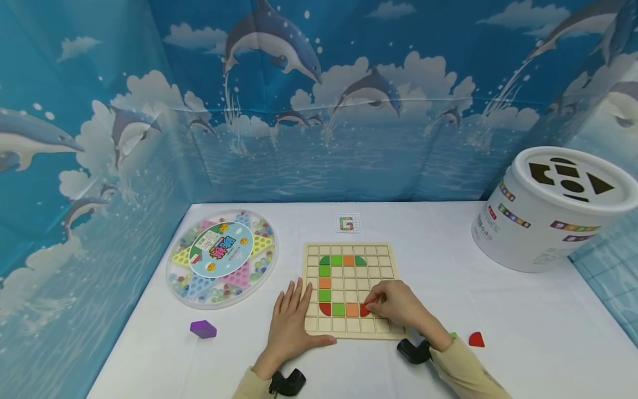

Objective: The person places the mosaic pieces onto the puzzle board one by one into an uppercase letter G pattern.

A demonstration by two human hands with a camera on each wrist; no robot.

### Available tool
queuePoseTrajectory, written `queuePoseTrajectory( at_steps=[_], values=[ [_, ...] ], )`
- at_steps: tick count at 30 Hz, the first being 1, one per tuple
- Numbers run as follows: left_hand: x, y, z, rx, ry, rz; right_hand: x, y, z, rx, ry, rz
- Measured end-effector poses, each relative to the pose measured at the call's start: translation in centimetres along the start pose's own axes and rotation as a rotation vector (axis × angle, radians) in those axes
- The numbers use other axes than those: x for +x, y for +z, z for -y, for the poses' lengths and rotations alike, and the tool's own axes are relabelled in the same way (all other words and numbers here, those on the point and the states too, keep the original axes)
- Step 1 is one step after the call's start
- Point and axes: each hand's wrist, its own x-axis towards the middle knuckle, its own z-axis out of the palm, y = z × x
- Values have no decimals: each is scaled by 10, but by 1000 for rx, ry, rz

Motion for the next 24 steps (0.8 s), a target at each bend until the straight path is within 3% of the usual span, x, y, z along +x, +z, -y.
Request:
queuePoseTrajectory(
  at_steps=[12, 24],
  values=[
    [-1, 0, 0, 11, -7, 13, -3, -1, 0, -83, -39, 17],
    [0, -2, -1, 4, -5, 8, 0, -2, -2, -143, -54, -17]
  ],
)
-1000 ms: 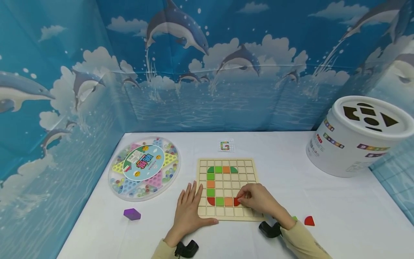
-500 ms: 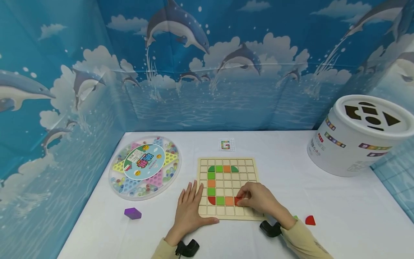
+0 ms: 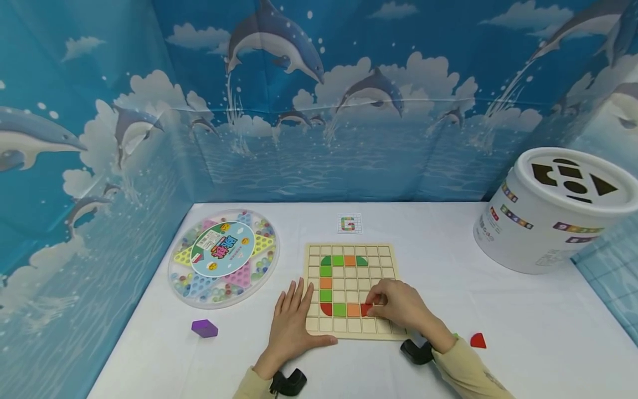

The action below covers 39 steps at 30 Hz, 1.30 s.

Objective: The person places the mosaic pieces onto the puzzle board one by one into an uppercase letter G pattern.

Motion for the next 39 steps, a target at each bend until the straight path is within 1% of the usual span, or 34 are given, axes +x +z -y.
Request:
queuePoseTrajectory(
  at_steps=[5, 13, 16, 18, 20, 23, 25, 28, 32, 36, 39],
  values=[
    [1, 0, 0, 10, -2, 0, 1, -1, 1, -34, 1, -22],
    [1, 0, 0, 9, -3, 8, -2, -2, 3, -40, 6, -22],
    [1, 0, -1, 4, 0, 7, -6, -6, 1, -10, 5, -9],
    [1, -1, -1, 0, 1, 7, -10, -12, -3, 12, -2, -14],
    [0, -1, -2, -2, 2, 8, -14, -20, -7, 28, 11, -25],
    [0, -2, -2, -5, -1, 8, -24, -36, -14, 17, 56, -53],
    [0, -1, -2, -3, 0, 8, -32, -49, -18, 2, 108, -70],
    [0, -1, -2, -4, -4, 10, -46, -67, -26, -21, 160, -113],
    [0, -1, -1, -6, -9, 18, -68, -86, -39, -50, 236, -161],
    [0, -1, -1, -9, -9, 22, -88, -100, -51, -67, 324, -162],
    [0, -1, -1, -13, -8, 20, -100, -106, -59, -74, 374, -156]
  ],
)
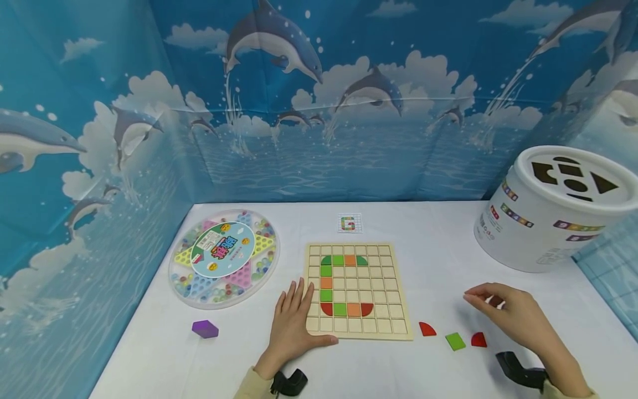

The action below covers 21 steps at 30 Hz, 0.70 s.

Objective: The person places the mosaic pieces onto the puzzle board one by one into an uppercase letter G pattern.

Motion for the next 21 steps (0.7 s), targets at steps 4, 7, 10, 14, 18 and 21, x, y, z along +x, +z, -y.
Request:
queuePoseTrajectory(
  at_steps=[4, 7, 10, 14, 18, 21],
  values=[
    [0, 2, 1, -6, 0, 0, -8, 0, -12, -16, 47, 28],
    [0, 3, 2, -8, 2, -2, -14, 4, -19, -8, 56, 85],
    [0, 3, 2, -5, 4, -6, -18, 10, -23, 18, 38, 169],
    [0, 3, 2, 4, 7, -9, -18, 20, -24, 33, -22, 274],
    [0, 2, 1, 2, 6, -9, -15, 27, -24, 23, -67, 311],
    [0, 2, 1, -3, 2, -3, -14, 31, -24, 14, -92, 303]
  ],
)
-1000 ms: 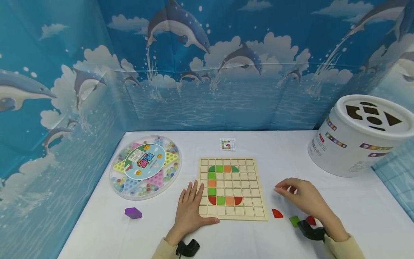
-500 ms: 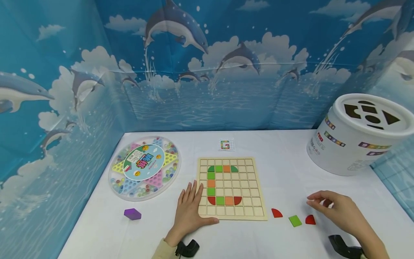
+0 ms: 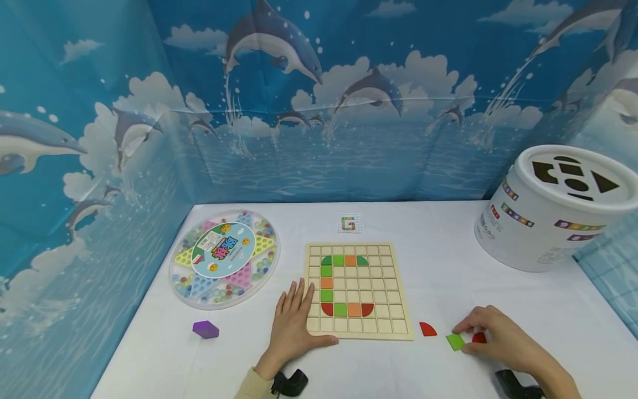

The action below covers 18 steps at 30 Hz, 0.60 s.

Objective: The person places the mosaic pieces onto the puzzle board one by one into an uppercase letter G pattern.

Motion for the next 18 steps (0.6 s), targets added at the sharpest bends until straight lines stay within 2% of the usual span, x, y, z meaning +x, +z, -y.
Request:
queuePoseTrajectory(
  at_steps=[4, 11, 18],
  values=[
    [0, 0, 0, -10, -3, 3, 3, 1, -1, -9, -9, -7],
    [0, 0, -1, -22, -1, -1, 9, 2, 3, 12, 40, 4],
    [0, -1, -1, -6, -3, 0, 12, 5, 9, 45, 81, -34]
  ],
)
